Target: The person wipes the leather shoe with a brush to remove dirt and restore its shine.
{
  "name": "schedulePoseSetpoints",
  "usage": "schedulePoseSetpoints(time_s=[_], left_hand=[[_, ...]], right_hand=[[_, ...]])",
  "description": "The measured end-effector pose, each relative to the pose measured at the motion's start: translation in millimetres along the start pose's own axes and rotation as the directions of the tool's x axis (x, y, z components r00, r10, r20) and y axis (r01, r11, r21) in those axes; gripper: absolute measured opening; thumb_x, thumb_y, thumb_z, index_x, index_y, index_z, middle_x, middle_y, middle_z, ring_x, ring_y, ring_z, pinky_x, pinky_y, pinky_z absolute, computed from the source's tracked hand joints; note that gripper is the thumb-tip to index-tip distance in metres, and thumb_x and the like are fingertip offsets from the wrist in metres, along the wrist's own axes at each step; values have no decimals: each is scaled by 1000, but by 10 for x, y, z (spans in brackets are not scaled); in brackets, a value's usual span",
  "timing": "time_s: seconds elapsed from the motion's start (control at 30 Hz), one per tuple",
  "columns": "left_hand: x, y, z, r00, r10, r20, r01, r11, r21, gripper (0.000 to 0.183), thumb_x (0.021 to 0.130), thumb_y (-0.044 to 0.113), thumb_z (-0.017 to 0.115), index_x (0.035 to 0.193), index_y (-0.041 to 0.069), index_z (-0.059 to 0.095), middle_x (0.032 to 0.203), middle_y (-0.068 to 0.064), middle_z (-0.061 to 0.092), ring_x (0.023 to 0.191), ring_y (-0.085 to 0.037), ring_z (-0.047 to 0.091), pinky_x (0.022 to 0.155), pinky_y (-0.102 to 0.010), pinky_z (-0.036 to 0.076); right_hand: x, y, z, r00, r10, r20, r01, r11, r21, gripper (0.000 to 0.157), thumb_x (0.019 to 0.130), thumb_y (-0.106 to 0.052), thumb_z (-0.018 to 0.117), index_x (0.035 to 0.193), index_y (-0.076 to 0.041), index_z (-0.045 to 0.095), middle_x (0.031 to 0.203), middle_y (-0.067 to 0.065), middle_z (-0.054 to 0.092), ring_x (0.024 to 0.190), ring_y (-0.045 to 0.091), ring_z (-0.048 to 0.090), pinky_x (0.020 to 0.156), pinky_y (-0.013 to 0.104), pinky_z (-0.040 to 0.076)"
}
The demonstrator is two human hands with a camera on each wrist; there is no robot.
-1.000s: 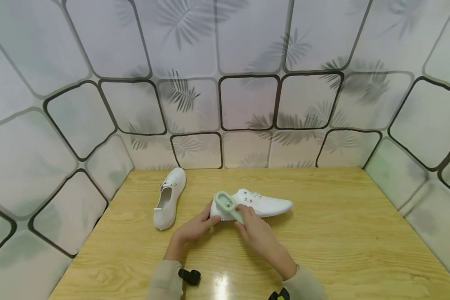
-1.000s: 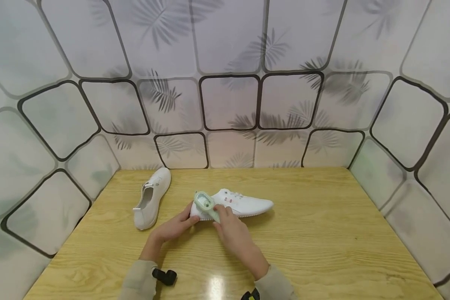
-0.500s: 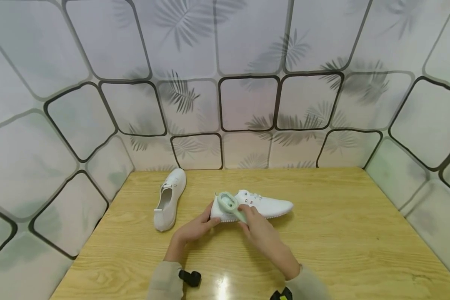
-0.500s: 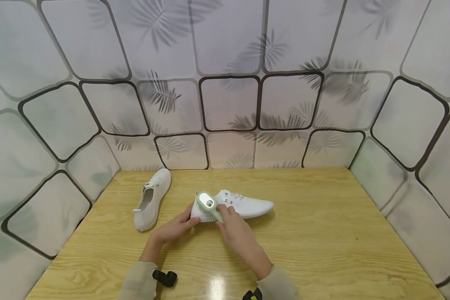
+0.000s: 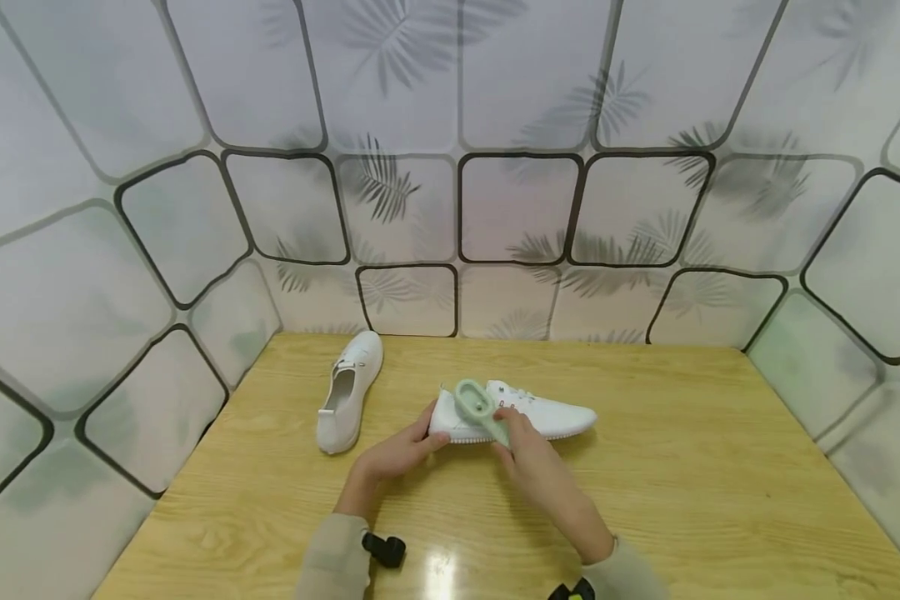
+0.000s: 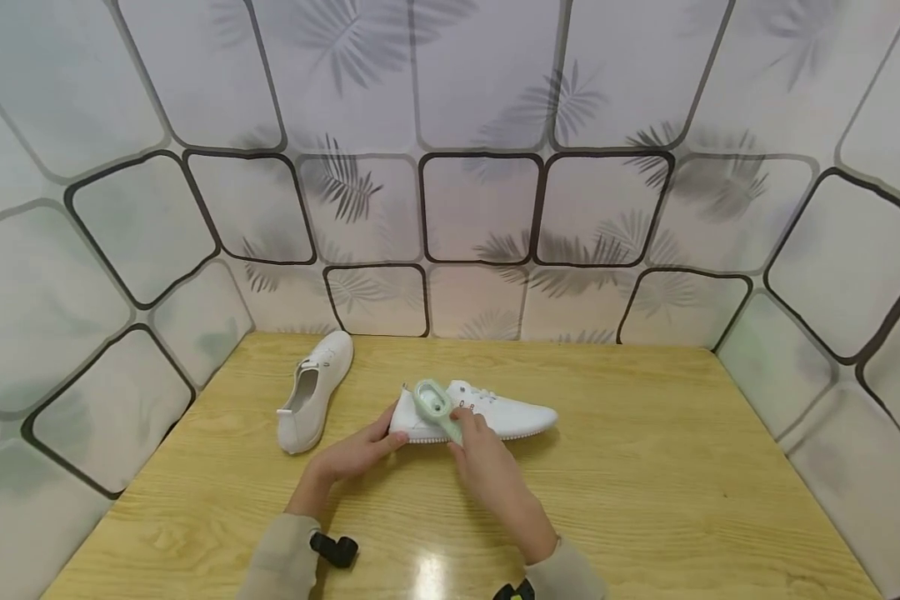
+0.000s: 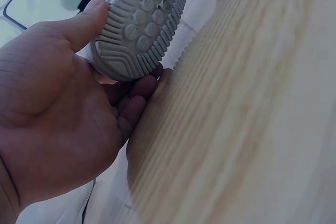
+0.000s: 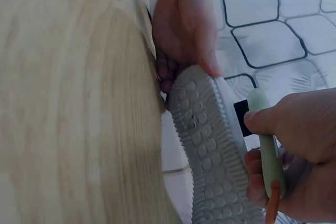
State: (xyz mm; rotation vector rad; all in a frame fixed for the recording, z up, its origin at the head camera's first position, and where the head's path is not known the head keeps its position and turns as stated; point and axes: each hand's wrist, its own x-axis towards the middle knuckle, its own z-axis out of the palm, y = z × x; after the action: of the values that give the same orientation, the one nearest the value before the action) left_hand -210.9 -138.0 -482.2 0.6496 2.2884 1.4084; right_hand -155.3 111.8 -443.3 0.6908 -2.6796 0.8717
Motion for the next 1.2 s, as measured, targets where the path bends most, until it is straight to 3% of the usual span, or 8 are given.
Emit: schedulePoseSetpoints(time_s=[0.13, 0.33, 0.43, 0.57, 0.73, 0.93, 1.07, 1.2], left_hand=[[30, 6, 0, 1000, 15, 22, -15, 1000, -13, 75, 107, 32, 43, 159, 9, -6, 165, -13, 0, 151, -27, 3, 120, -48, 8], [42, 27, 5, 1000, -2, 20, 3, 1000, -22, 77, 107, 36, 43, 159, 8, -7, 165, -16, -1, 151, -30, 2, 120, -50, 7], [35, 40, -1, 1000, 11, 19, -10, 999, -48, 76, 107, 34, 43, 159, 9, -7, 165, -17, -1, 151, -31, 2, 120, -51, 6], [14, 31, -5, 999, 38, 26, -37, 998, -47, 76, 107, 33, 43, 159, 7, -7, 165, -19, 1, 151, -32, 4, 120, -52, 8], [-49, 2, -8, 1000, 10, 12, -10, 1000, -19, 76, 107, 36, 42, 159, 7, -5, 164, -19, 3, 150, -34, 5, 119, -52, 9], [-120, -20, -24, 1000, 4, -13, -4, 999, -41, 72, 108, 32, 42, 160, 10, -2, 165, -15, 4, 151, -30, 5, 120, -52, 9], [-54, -1, 16, 999, 44, 19, -42, 998, -56, 72, 107, 34, 44, 160, 15, -2, 166, -11, 5, 151, -26, 6, 120, -50, 11], [-27, 2, 12, 1000, 21, -2, -21, 999, -42, 74, 107, 37, 44, 160, 14, -2, 166, -12, 4, 151, -27, 6, 120, -50, 9]], right_hand=[[-21, -6, 0, 998, -29, 52, 27, 999, 36, 41, 94, -7, 67, 128, 1, 46, 116, 19, 61, 105, 31, 64, 85, 44, 54], [-70, -17, -103, 1000, 30, 7, -30, 999, -10, 50, 92, -4, 68, 135, 6, 44, 124, 25, 59, 107, 35, 63, 86, 46, 53], [-61, -35, -89, 999, 17, 49, -17, 1000, -2, 54, 96, -6, 64, 142, 9, 39, 126, 26, 56, 112, 36, 61, 90, 47, 52], [-61, -77, -81, 992, -20, 123, 21, 1000, -6, 53, 96, -8, 64, 141, 9, 43, 114, 20, 60, 97, 26, 62, 83, 42, 54], [-80, -114, -90, 996, 29, 84, -24, 998, -58, 52, 93, -8, 69, 139, 7, 50, 96, 11, 59, 72, 13, 50, 63, 31, 48], [0, -165, 77, 993, -27, 112, 34, 998, -58, 54, 97, -16, 64, 144, 5, 46, 94, 9, 56, 68, 9, 44, 59, 24, 44], [-46, -173, 0, 995, -24, 94, 34, 994, -106, 52, 93, -14, 69, 140, -1, 52, 89, 8, 56, 65, 11, 45, 55, 26, 42], [-49, -159, -63, 999, 11, 46, -5, 992, -125, 51, 91, -12, 72, 138, -2, 56, 86, 8, 57, 63, 12, 45, 54, 28, 41]])
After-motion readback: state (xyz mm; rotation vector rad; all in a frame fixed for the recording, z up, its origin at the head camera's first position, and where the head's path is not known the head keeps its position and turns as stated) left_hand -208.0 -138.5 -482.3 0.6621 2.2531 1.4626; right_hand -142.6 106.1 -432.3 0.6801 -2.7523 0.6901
